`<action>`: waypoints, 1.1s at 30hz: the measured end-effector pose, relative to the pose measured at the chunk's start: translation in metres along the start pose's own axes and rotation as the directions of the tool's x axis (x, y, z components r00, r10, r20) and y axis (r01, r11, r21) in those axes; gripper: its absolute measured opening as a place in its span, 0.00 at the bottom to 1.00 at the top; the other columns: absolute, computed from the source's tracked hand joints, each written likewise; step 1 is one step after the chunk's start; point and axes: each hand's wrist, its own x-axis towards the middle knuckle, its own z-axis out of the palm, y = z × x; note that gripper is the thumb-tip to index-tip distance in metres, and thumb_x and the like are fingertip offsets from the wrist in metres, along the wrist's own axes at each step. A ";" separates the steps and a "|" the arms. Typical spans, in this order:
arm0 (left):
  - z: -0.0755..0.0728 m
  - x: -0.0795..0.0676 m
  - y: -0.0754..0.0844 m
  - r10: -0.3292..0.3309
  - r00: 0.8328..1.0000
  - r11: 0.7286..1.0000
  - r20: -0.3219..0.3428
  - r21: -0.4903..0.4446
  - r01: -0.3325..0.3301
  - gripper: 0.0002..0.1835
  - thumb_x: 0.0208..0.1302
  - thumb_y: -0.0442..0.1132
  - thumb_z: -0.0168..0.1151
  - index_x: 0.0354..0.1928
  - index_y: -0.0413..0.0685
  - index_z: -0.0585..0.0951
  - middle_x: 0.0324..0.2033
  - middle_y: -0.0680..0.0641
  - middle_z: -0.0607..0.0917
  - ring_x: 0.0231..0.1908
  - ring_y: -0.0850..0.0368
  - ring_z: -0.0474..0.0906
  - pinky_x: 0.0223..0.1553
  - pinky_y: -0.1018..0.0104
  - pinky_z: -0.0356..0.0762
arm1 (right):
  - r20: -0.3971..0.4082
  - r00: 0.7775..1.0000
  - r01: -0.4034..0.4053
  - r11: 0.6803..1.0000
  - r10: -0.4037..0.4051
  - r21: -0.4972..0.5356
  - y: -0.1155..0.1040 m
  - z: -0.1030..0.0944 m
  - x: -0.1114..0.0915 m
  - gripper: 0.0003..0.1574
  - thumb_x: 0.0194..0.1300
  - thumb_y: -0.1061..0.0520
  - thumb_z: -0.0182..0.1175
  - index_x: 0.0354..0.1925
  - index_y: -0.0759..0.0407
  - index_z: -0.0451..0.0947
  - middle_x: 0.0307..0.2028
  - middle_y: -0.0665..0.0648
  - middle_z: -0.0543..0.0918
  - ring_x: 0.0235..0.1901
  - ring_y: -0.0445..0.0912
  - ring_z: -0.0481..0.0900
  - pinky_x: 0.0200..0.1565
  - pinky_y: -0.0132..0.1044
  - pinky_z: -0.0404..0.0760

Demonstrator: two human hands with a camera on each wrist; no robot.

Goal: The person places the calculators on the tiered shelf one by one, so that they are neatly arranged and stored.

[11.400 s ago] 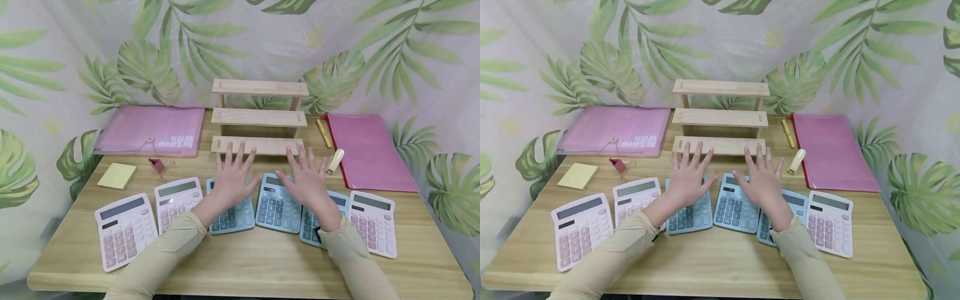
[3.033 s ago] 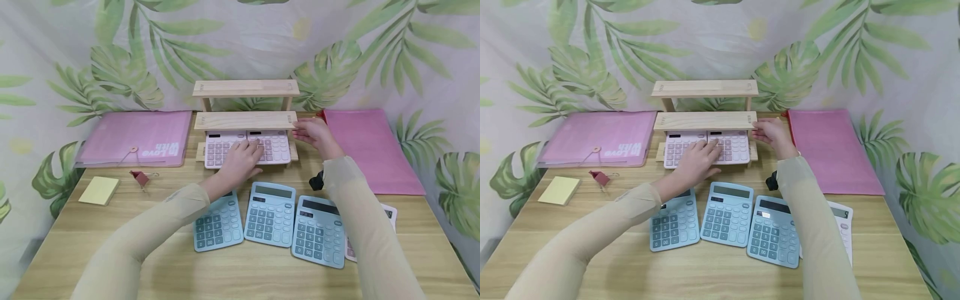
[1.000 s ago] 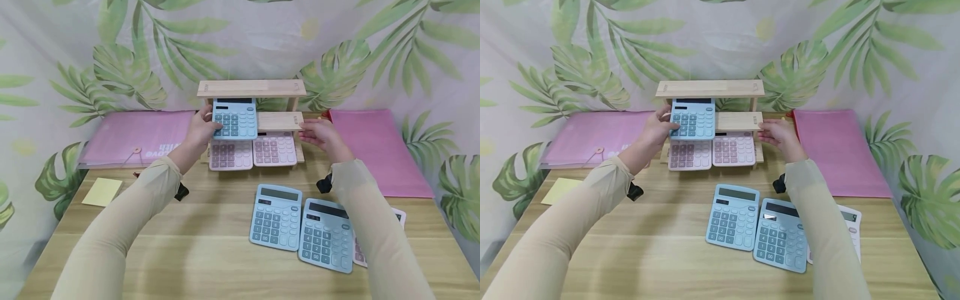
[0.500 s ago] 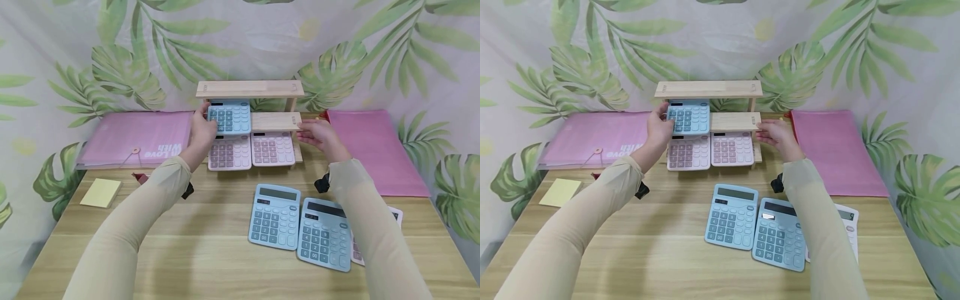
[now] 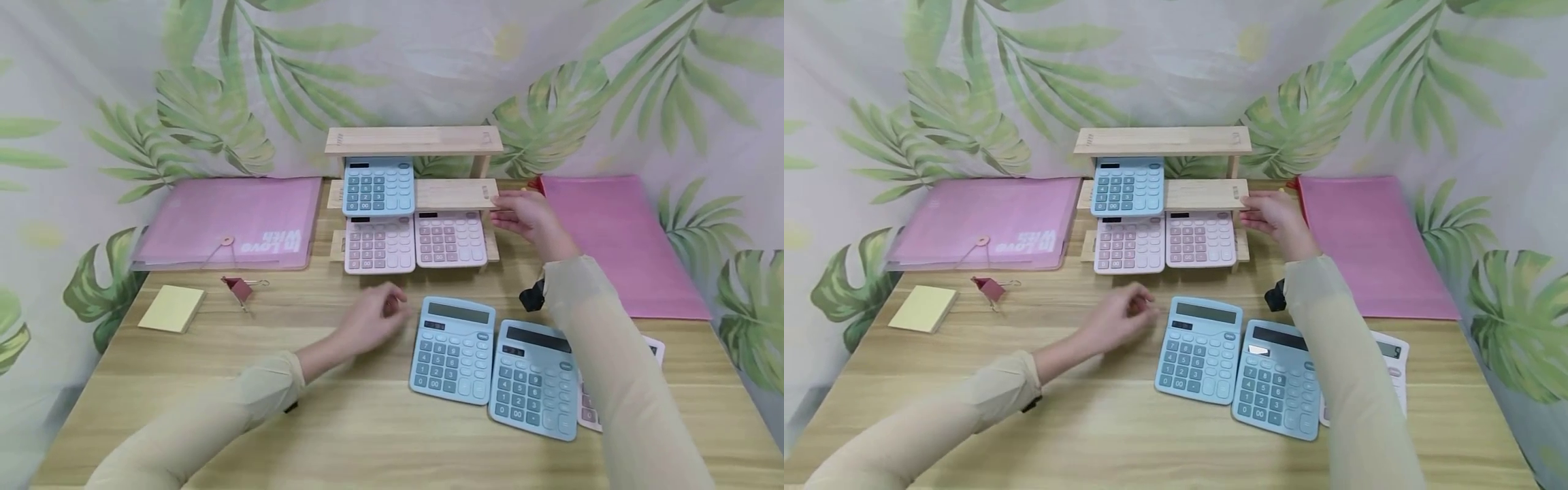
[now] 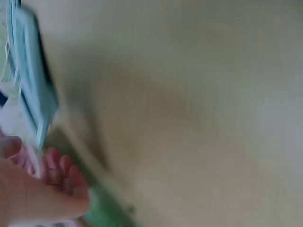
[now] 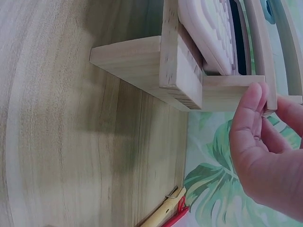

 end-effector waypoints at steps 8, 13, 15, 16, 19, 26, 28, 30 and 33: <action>0.037 -0.008 0.001 -0.128 0.989 0.991 0.074 0.045 0.125 0.23 0.50 0.51 0.68 0.46 0.46 0.81 0.49 0.47 0.74 0.53 0.51 0.63 0.56 0.55 0.65 | 0.026 1.000 -0.011 0.999 0.012 -0.042 0.000 0.004 -0.002 0.38 0.67 0.59 0.51 0.70 0.64 0.48 0.27 0.47 0.81 0.26 0.38 0.81 0.41 0.28 0.83; 0.033 -0.022 0.000 -0.073 0.986 0.962 0.147 -0.252 0.108 0.17 0.59 0.41 0.63 0.48 0.44 0.73 0.48 0.45 0.77 0.52 0.53 0.72 0.56 0.61 0.73 | 0.020 1.000 -0.006 1.000 0.006 -0.014 0.000 0.004 -0.002 0.37 0.67 0.60 0.51 0.70 0.65 0.49 0.25 0.48 0.81 0.25 0.39 0.81 0.38 0.28 0.84; 0.027 -0.028 0.001 -0.064 0.977 0.904 0.205 -0.404 0.144 0.17 0.62 0.38 0.59 0.51 0.44 0.68 0.48 0.40 0.79 0.46 0.53 0.78 0.49 0.62 0.81 | 0.014 1.000 -0.002 1.000 0.002 -0.009 0.000 0.002 -0.002 0.37 0.67 0.60 0.51 0.69 0.64 0.50 0.25 0.48 0.81 0.25 0.39 0.81 0.38 0.28 0.84; 0.024 -0.030 0.002 -0.073 0.970 0.868 0.231 -0.465 0.176 0.18 0.63 0.37 0.58 0.53 0.44 0.66 0.48 0.38 0.79 0.43 0.52 0.80 0.44 0.61 0.84 | 0.008 1.000 -0.001 1.000 0.001 -0.005 -0.001 0.001 -0.002 0.37 0.67 0.60 0.52 0.69 0.64 0.51 0.25 0.48 0.81 0.25 0.39 0.81 0.38 0.28 0.84; 0.010 -0.026 0.012 -0.171 0.952 0.776 0.253 -0.560 0.289 0.21 0.63 0.39 0.57 0.56 0.45 0.65 0.47 0.35 0.79 0.36 0.53 0.83 0.37 0.60 0.85 | 0.009 1.000 0.004 1.000 -0.004 -0.012 -0.001 -0.001 -0.002 0.37 0.67 0.60 0.52 0.69 0.64 0.51 0.25 0.48 0.82 0.25 0.39 0.81 0.39 0.29 0.84; -0.039 0.040 0.058 -0.353 0.924 0.612 0.144 -0.712 0.345 0.27 0.59 0.45 0.61 0.59 0.48 0.68 0.47 0.42 0.80 0.36 0.52 0.83 0.43 0.62 0.84 | 0.022 1.000 -0.004 1.000 0.004 -0.012 -0.003 -0.005 -0.004 0.39 0.66 0.59 0.53 0.70 0.63 0.49 0.27 0.49 0.81 0.27 0.39 0.82 0.41 0.29 0.84; -0.050 0.064 0.071 -0.361 0.929 0.624 0.087 -0.717 0.310 0.27 0.59 0.45 0.62 0.60 0.47 0.68 0.47 0.44 0.80 0.36 0.53 0.83 0.42 0.64 0.84 | 0.021 1.000 -0.005 1.000 0.005 -0.013 -0.002 -0.005 -0.003 0.39 0.66 0.59 0.52 0.70 0.63 0.49 0.26 0.48 0.82 0.27 0.39 0.82 0.39 0.28 0.84; -0.056 0.087 0.081 -0.367 0.930 0.651 0.036 -0.704 0.284 0.27 0.59 0.45 0.62 0.60 0.46 0.69 0.47 0.44 0.79 0.35 0.54 0.83 0.39 0.65 0.85 | 0.010 1.000 -0.003 1.000 0.004 -0.026 -0.001 -0.003 -0.002 0.38 0.66 0.59 0.53 0.70 0.62 0.50 0.25 0.47 0.82 0.26 0.38 0.81 0.37 0.27 0.84; -0.061 0.113 0.091 -0.378 0.926 0.684 -0.009 -0.677 0.272 0.26 0.61 0.44 0.61 0.60 0.44 0.70 0.46 0.44 0.80 0.30 0.57 0.82 0.36 0.65 0.85 | -0.013 1.000 0.002 0.999 -0.003 -0.051 0.000 -0.002 0.001 0.38 0.66 0.57 0.53 0.70 0.61 0.52 0.23 0.46 0.81 0.26 0.37 0.81 0.33 0.26 0.83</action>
